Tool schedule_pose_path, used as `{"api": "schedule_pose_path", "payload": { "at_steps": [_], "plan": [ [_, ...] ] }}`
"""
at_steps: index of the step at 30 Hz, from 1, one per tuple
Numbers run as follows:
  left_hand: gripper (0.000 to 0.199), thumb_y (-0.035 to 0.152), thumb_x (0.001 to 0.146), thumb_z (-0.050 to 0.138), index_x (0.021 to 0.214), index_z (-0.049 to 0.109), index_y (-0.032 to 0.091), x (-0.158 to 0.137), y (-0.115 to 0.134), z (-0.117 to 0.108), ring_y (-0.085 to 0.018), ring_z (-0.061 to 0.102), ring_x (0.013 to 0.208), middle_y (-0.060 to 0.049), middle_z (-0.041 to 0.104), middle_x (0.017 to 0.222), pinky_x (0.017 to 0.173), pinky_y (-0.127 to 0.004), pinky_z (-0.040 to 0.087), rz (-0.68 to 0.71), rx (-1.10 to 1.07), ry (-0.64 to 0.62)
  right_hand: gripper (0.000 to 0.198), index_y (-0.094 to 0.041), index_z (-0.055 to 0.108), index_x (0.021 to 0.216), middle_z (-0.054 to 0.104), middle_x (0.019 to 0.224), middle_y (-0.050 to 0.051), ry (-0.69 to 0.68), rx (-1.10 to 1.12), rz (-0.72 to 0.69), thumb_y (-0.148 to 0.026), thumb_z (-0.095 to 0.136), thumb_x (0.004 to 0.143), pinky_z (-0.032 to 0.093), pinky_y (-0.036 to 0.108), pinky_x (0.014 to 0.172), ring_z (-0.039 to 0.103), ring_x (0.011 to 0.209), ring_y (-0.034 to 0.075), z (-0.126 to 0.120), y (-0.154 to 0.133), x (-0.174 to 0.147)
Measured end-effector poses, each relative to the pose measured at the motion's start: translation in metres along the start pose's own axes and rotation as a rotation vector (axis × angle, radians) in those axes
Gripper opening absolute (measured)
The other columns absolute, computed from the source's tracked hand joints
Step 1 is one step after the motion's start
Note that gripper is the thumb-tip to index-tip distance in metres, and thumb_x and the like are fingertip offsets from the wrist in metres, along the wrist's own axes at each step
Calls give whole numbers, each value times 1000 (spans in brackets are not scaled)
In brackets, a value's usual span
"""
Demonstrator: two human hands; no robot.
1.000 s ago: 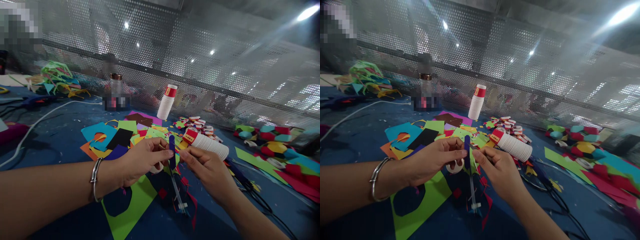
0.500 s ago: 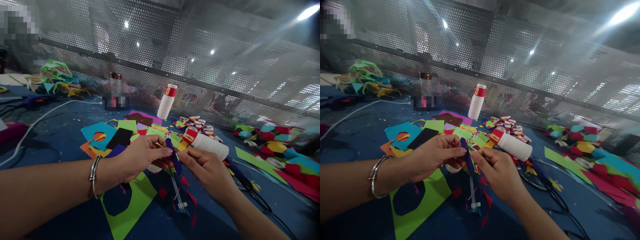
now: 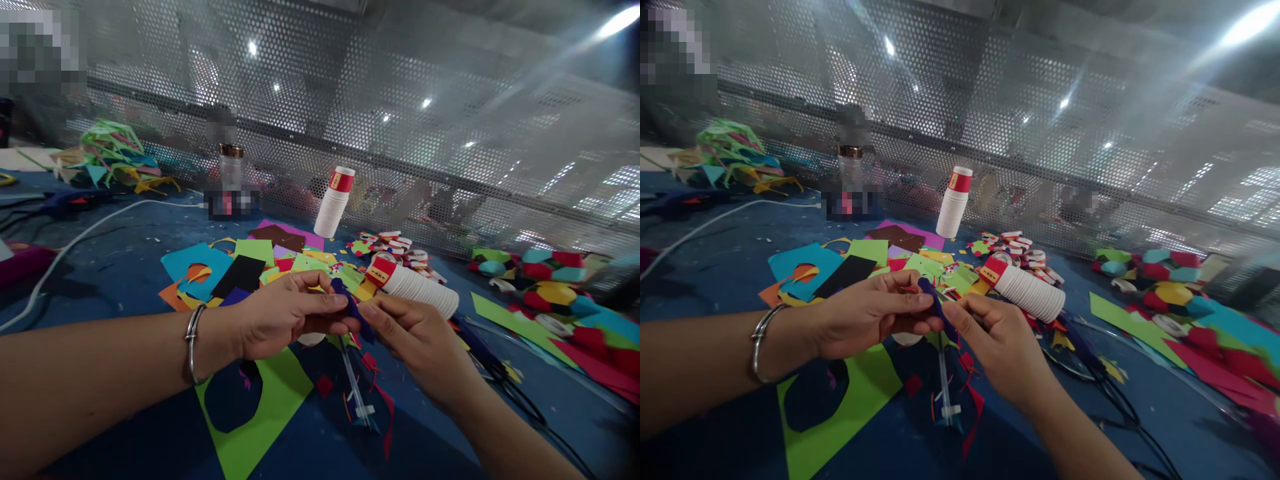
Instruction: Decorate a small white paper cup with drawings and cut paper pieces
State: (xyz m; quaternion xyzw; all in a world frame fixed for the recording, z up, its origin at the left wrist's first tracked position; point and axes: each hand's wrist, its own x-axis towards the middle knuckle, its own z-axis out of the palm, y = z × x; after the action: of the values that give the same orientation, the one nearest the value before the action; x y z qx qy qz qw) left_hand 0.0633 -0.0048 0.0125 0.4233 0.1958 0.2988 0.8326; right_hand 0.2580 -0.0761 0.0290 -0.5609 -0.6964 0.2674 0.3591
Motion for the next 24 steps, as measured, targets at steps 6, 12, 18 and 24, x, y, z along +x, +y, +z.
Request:
{"api": "schedule_pose_path", "payload": {
  "at_steps": [6, 12, 18, 24],
  "plan": [
    [14, 9, 88, 69, 84, 57, 15, -2, 3, -1, -14, 76, 76, -7, 76, 83, 67, -15, 57, -34, -53, -54, 43, -20, 57, 72, 28, 58, -8, -32, 176, 74, -55, 56, 96, 13, 23, 39, 19, 48, 8, 1, 2, -2],
    [10, 9, 90, 67, 87, 59, 14, -3, 3, -1, -14, 77, 81, -7, 77, 85, 72, -16, 58, -11, -64, -121, 43, -19, 57, 72, 26, 58, -9, -61, 322, 111, -55, 60, 94, 10, 22, 38, 16, 47, 6, 2, 0, -2],
    [10, 12, 88, 70, 86, 61, 14, -3, 3, -2, -13, 76, 77, -6, 77, 83, 71, -15, 57, -9, -68, -165, 42, -18, 57, 72, 26, 57, -9, -77, 441, 139, -53, 63, 93, 7, 23, 38, 14, 46, 6, 3, -2, -3],
    [11, 13, 92, 65, 88, 56, 17, -4, 7, -2, -10, 74, 71, -7, 77, 81, 68, -13, 56, -38, -30, -261, 38, -18, 60, 72, 26, 57, -9, -137, 508, 128, -47, 62, 96, 8, 23, 39, 15, 46, 6, 1, 0, -4]
  ]
}}
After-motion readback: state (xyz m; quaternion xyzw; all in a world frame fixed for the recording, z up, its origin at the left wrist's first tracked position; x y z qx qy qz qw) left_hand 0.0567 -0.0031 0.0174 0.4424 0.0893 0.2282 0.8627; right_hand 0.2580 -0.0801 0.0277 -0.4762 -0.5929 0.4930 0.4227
